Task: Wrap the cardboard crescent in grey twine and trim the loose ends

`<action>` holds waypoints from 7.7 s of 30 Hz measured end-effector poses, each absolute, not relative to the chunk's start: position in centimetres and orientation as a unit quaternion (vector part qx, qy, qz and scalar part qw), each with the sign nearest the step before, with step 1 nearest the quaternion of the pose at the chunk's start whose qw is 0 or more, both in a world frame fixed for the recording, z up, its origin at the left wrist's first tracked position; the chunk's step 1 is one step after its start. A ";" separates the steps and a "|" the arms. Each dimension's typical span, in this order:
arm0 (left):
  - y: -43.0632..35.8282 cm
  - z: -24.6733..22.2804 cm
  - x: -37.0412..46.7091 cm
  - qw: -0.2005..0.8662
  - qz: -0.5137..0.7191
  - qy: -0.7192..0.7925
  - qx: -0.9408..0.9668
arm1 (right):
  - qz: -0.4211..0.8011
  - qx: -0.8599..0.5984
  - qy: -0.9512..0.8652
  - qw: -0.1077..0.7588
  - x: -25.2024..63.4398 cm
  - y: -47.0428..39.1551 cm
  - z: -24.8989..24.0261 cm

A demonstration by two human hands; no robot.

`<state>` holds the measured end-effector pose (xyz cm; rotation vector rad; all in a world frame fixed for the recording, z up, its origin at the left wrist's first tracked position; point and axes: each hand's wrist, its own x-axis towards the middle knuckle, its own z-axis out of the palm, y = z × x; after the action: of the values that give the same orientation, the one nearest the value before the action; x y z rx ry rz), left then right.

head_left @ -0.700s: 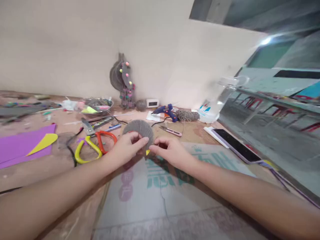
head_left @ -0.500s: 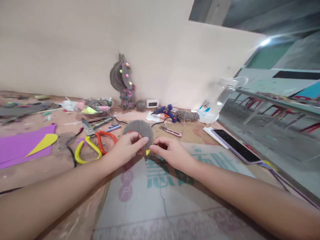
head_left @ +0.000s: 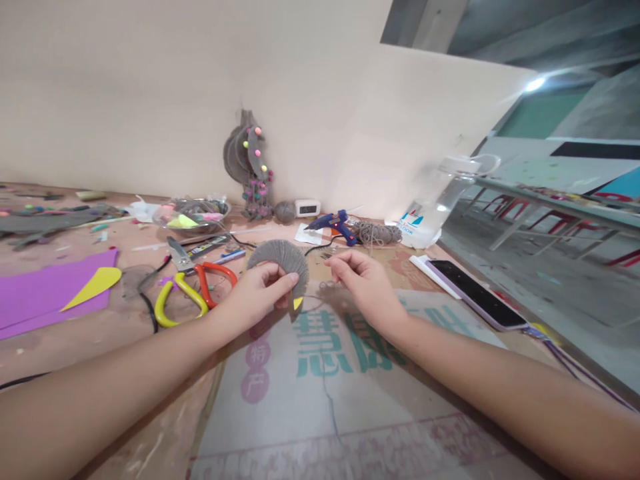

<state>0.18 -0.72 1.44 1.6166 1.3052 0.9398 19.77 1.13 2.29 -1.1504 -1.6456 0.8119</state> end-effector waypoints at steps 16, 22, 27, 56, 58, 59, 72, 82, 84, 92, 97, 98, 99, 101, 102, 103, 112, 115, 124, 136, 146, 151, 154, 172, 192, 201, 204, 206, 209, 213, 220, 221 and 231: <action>-0.3 1.0 0.1 0.415 0.390 0.480 0.667 | 0.265 -0.419 -0.793 0.354 18.9 -0.2 2.5; -0.2 0.8 0.1 0.405 0.381 0.452 0.697 | 0.273 -0.420 -0.782 0.371 18.7 -0.5 2.4; -0.6 1.3 0.3 0.496 0.416 0.413 0.640 | 0.229 -0.368 -0.816 0.382 18.8 -0.5 2.0; -0.2 1.2 0.3 0.471 0.496 0.487 0.543 | 0.026 -0.250 -0.950 0.188 19.5 -2.6 3.8; -0.2 1.1 0.3 0.478 0.503 0.482 0.536 | -0.023 -0.236 -0.952 0.194 19.8 -2.8 5.1; -0.2 1.1 0.2 0.483 0.502 0.480 0.534 | -0.038 -0.247 -0.946 0.206 20.1 -2.4 5.8; -0.1 1.6 0.3 0.449 0.468 0.515 0.561 | 0.110 -0.534 -0.779 0.309 26.4 9.5 4.4; 0.2 1.1 0.4 0.535 0.498 0.468 0.496 | 0.132 -0.592 -0.746 0.275 24.8 15.4 1.9; 0.2 1.1 0.5 0.535 0.501 0.465 0.496 | 0.126 -0.602 -0.733 0.292 24.4 15.5 1.6; 0.3 1.1 0.5 0.527 0.502 0.461 0.507 | 0.189 -0.603 -0.686 0.360 23.7 14.3 4.1; 0.2 1.1 0.6 0.537 0.503 0.453 0.503 | 0.286 -0.527 -0.711 0.368 22.9 9.8 6.7; 0.2 1.2 0.6 0.536 0.505 0.453 0.503 | 0.296 -0.516 -0.715 0.366 22.7 8.6 7.1; 0.2 1.2 0.6 0.534 0.506 0.454 0.502 | 0.305 -0.505 -0.722 0.362 22.7 7.3 7.4; 0.3 1.2 0.6 0.531 0.510 0.456 0.500 | 0.300 -0.496 -0.735 0.353 22.7 5.0 7.6; 0.3 1.2 0.6 0.530 0.511 0.456 0.501 | 0.297 -0.494 -0.741 0.345 22.8 4.1 7.5; 0.3 1.1 0.5 0.530 0.512 0.454 0.501 | 0.297 -0.498 -0.741 0.339 23.0 3.3 7.2; 0.1 1.3 0.6 0.519 0.488 0.469 0.523 | 0.283 -0.524 -0.752 0.282 25.0 0.0 3.1; 0.2 1.4 0.6 0.501 0.480 0.484 0.534 | 0.320 -0.502 -0.756 0.273 24.5 -0.4 3.3; 0.1 1.3 0.4 0.470 0.466 0.499 0.559 | 0.375 -0.506 -0.725 0.279 23.5 -0.8 3.0; 0.0 1.3 0.4 0.484 0.482 0.479 0.552 | 0.333 -0.508 -0.739 0.291 23.2 -0.6 3.0; -0.2 1.7 0.5 0.492 0.482 0.484 0.541 | 0.333 -0.513 -0.738 0.285 23.0 -0.8 3.1; -0.2 1.7 0.6 0.506 0.481 0.485 0.527 | 0.306 -0.532 -0.734 0.289 22.9 -1.0 3.1; -0.1 1.6 0.6 0.521 0.484 0.474 0.519 | 0.293 -0.535 -0.741 0.279 22.9 -1.0 3.1; -0.2 1.7 0.6 0.525 0.487 0.481 0.506 | 0.285 -0.519 -0.762 0.264 23.2 -0.9 2.9; 0.1 1.0 0.4 0.544 0.492 0.459 0.501 | 0.316 -0.524 -0.738 0.284 23.1 -1.0 3.0; 0.1 1.2 0.5 0.542 0.492 0.464 0.499 | 0.325 -0.516 -0.731 0.305 23.0 -1.2 3.1; 0.0 1.2 0.5 0.538 0.491 0.466 0.502 | 0.331 -0.515 -0.728 0.307 23.0 -1.2 3.0; 0.0 1.2 0.4 0.535 0.489 0.466 0.507 | 0.337 -0.514 -0.727 0.306 23.0 -1.2 3.1; 0.0 1.1 0.4 0.535 0.489 0.461 0.512 | 0.341 -0.517 -0.720 0.314 22.9 -1.2 3.3; 0.1 1.1 0.4 0.537 0.488 0.459 0.513 | 0.318 -0.550 -0.708 0.307 22.9 -1.1 3.3; 0.1 0.8 0.2 0.527 0.490 0.467 0.514 | 0.314 -0.572 -0.689 0.315 23.1 -0.7 2.5; 0.1 0.7 0.2 0.528 0.492 0.468 0.510 | 0.308 -0.569 -0.692 0.320 23.1 -0.6 2.4; 0.2 0.8 0.2 0.538 0.504 0.456 0.498 | 0.288 -0.525 -0.738 0.312 23.8 -0.8 2.6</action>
<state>0.16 0.23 0.76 1.1850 1.0847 1.1995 23.85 -0.76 2.58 -1.3854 -1.9461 0.7602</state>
